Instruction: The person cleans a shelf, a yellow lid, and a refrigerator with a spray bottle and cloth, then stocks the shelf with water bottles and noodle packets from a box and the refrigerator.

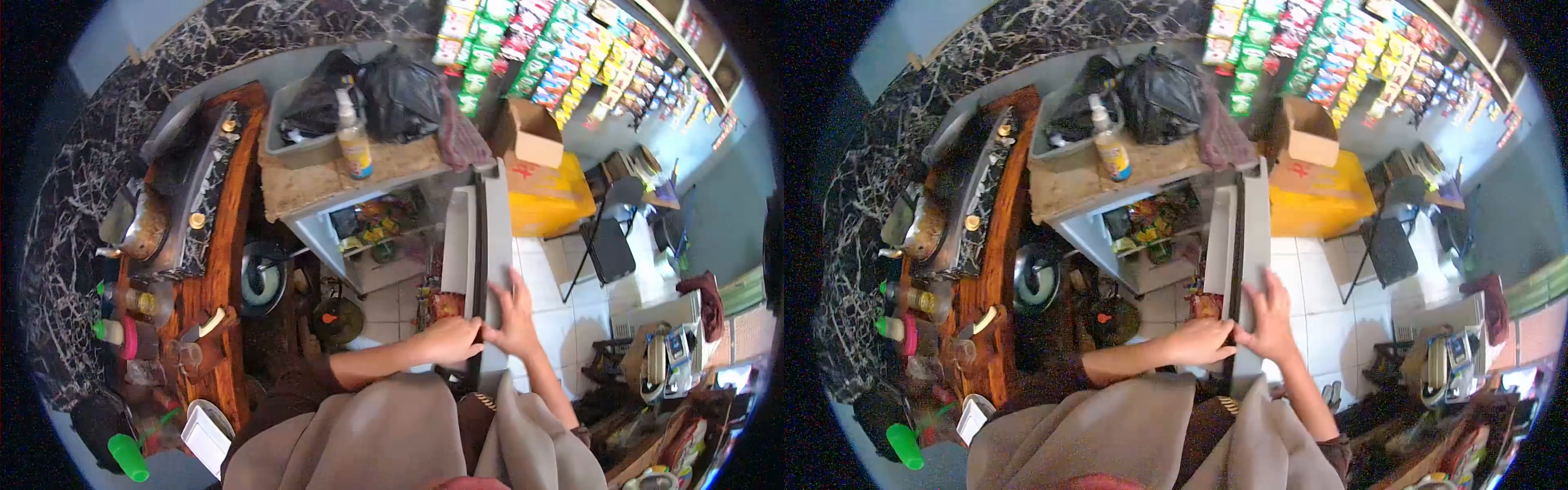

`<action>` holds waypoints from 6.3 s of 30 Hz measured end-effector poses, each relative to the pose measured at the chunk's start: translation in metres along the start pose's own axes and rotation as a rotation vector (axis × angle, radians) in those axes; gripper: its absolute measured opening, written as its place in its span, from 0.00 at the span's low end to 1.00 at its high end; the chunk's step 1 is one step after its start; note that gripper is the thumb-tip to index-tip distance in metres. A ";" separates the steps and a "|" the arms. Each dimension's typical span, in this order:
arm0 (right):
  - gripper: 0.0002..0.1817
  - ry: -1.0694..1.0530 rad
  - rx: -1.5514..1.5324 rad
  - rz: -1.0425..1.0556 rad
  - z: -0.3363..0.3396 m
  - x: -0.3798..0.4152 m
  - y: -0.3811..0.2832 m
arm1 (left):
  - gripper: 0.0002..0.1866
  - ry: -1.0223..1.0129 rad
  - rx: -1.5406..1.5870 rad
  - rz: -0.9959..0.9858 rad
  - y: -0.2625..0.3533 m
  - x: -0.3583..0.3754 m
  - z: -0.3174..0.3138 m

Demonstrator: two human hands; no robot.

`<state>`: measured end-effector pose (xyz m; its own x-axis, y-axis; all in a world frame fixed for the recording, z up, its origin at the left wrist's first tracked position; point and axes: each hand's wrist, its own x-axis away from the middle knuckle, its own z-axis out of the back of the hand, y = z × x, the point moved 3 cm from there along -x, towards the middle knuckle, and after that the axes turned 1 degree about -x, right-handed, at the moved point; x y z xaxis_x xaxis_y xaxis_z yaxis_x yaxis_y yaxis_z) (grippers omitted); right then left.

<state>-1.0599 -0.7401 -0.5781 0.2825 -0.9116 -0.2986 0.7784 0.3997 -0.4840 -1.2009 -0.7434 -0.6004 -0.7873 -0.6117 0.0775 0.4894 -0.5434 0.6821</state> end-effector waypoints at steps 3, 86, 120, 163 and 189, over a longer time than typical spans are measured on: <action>0.37 -0.032 0.221 -0.176 0.037 0.022 0.018 | 0.20 -0.098 0.206 -0.049 0.017 -0.036 -0.018; 0.15 0.865 -0.758 -0.541 0.012 0.076 0.021 | 0.27 -0.152 2.353 -0.363 -0.061 -0.004 0.025; 0.20 0.447 -1.662 -0.392 0.183 -0.021 0.215 | 0.28 0.345 1.634 -0.119 0.009 -0.214 0.117; 0.14 1.134 0.464 0.321 0.562 -0.781 0.159 | 0.26 1.192 -1.174 0.105 0.121 -0.572 0.805; 0.09 -0.087 -0.295 -0.173 0.565 -0.864 0.170 | 0.51 0.774 -0.769 0.222 0.101 -0.572 0.867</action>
<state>-0.8546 0.0612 0.0627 0.2172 -0.9680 -0.1258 0.6274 0.2372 -0.7417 -1.0266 0.0500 0.0549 -0.3380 -0.7874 -0.5155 0.9036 -0.4246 0.0562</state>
